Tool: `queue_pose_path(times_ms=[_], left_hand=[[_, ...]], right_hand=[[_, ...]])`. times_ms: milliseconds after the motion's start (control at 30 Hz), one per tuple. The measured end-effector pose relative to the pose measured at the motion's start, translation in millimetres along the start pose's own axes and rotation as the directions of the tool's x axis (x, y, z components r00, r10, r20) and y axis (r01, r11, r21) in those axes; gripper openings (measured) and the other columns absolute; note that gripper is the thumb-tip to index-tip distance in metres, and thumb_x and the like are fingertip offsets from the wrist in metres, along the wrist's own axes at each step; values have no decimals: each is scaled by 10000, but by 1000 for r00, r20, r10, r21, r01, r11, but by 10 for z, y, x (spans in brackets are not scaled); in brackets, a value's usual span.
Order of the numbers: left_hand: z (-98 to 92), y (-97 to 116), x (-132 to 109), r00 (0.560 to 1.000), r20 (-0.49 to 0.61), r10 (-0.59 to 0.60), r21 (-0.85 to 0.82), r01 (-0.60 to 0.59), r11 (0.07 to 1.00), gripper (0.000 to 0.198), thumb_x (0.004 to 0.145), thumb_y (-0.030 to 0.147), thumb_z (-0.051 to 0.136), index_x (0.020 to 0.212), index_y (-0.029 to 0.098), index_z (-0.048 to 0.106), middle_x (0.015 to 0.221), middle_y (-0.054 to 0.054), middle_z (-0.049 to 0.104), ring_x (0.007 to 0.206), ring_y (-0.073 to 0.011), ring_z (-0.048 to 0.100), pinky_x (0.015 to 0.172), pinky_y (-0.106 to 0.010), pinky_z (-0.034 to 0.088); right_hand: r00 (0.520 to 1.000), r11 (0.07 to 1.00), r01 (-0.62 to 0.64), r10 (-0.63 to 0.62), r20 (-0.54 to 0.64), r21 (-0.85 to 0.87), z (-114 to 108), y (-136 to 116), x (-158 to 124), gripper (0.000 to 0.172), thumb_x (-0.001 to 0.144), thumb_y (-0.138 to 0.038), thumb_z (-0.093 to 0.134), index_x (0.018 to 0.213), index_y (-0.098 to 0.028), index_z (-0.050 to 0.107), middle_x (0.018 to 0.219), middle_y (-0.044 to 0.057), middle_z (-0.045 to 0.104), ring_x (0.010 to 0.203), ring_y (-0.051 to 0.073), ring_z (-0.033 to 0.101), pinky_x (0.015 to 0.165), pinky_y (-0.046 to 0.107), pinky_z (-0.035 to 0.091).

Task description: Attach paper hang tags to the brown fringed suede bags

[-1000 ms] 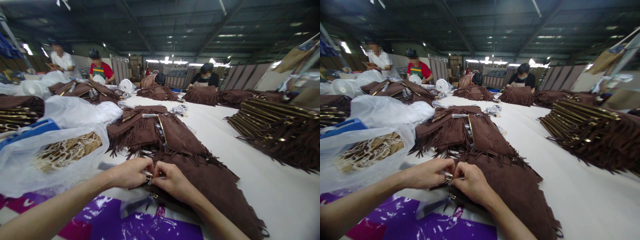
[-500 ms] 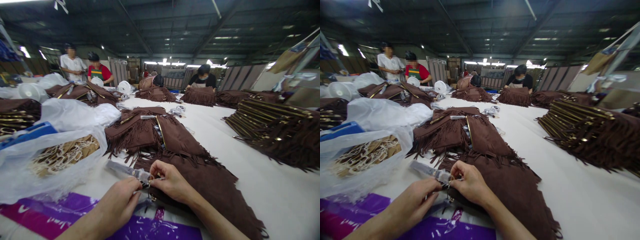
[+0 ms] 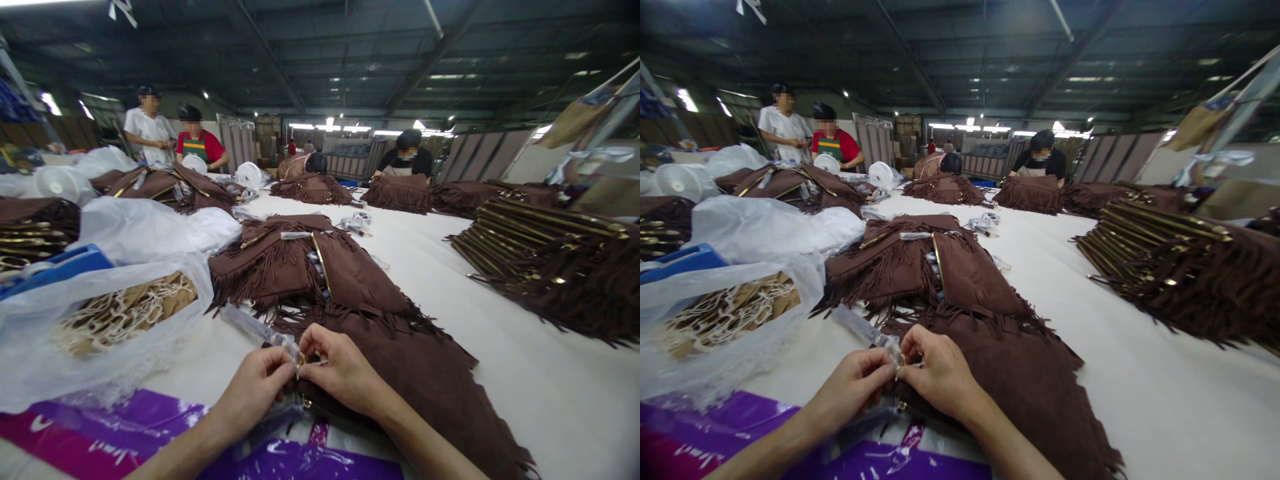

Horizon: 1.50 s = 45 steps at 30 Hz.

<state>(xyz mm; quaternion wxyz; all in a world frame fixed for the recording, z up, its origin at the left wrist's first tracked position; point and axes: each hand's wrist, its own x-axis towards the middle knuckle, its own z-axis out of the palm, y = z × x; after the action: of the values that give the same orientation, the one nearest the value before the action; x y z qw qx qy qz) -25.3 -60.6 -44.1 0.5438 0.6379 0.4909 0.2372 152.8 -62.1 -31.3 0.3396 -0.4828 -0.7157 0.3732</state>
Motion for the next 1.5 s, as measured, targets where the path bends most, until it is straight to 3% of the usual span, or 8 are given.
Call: queue_pose_path(times_ms=[133, 267, 367, 567, 767, 933, 1067, 1500], left_hand=[[-39, -2, -24, 990, -74, 123, 106, -114, 988, 288, 785, 432, 476, 623, 195, 453, 572, 49, 417, 557, -115, 403, 505, -213, 314], [-191, -17, -55, 999, -32, 20, 79, -17, 997, 224, 746, 420, 474, 684, 206, 452, 587, 42, 490, 527, -124, 460, 450, -205, 353], [-320, -10, -68, 999, -39, -8, -25, 7, 1000, 264, 716, 461, 495, 710, 198, 480, 646, 8, 558, 551, -146, 532, 416, -210, 392], [-427, 161, -54, 981, -71, 181, -78, -186, 979, 263, 757, 433, 532, 703, 176, 517, 632, 29, 491, 560, -114, 488, 494, -214, 419], [-370, 351, 0, 941, -75, 331, -21, -333, 943, 208, 802, 349, 516, 694, 172, 530, 693, 12, 492, 612, -116, 473, 522, -210, 405], [-298, 277, 24, 973, -70, 222, -119, -229, 966, 297, 800, 461, 527, 775, 166, 544, 641, 22, 509, 562, -120, 482, 520, -231, 423], [-203, 112, 36, 980, -80, 183, -17, -184, 983, 239, 744, 386, 590, 791, 152, 597, 670, 9, 547, 618, -145, 509, 550, -242, 419], [-41, 4, 69, 927, -231, 294, 192, -253, 948, 234, 747, 318, 491, 680, 158, 649, 681, -26, 584, 688, -191, 543, 654, -278, 413]], right_hand=[[998, 1000, 10, -11, 64, 13, -88, -77, -39, 246, 704, -20, 648, 866, -201, 608, 770, -62, 635, 669, 112, 548, 600, 202, 368], [991, 996, 27, -16, 132, -87, -219, -154, -106, 258, 725, -8, 614, 891, -206, 624, 746, -63, 592, 623, 106, 508, 578, 204, 357], [993, 976, 88, -69, 101, -197, -230, -189, -116, 220, 748, 3, 604, 834, -199, 621, 770, -39, 602, 706, 131, 551, 635, 220, 372], [989, 977, 143, -147, -11, -155, -10, -218, -13, 149, 894, -114, 580, 807, -195, 671, 782, -6, 666, 731, 147, 599, 691, 237, 413], [985, 987, 160, -162, -64, -30, 126, -206, 42, 163, 867, -139, 610, 734, -201, 682, 684, -30, 624, 663, 132, 574, 646, 220, 402], [994, 988, 64, -50, -101, 140, 124, -140, 38, 182, 884, -236, 579, 729, -180, 658, 615, -48, 545, 508, 93, 482, 519, 200, 363], [995, 959, -29, 55, -83, 280, 126, -129, 46, 205, 863, -319, 583, 743, -165, 646, 535, -64, 489, 422, 79, 427, 438, 189, 316], [989, 973, -7, 41, -144, 229, 191, -97, 48, 217, 869, -316, 602, 735, -162, 676, 589, -42, 545, 484, 88, 467, 465, 183, 352]])
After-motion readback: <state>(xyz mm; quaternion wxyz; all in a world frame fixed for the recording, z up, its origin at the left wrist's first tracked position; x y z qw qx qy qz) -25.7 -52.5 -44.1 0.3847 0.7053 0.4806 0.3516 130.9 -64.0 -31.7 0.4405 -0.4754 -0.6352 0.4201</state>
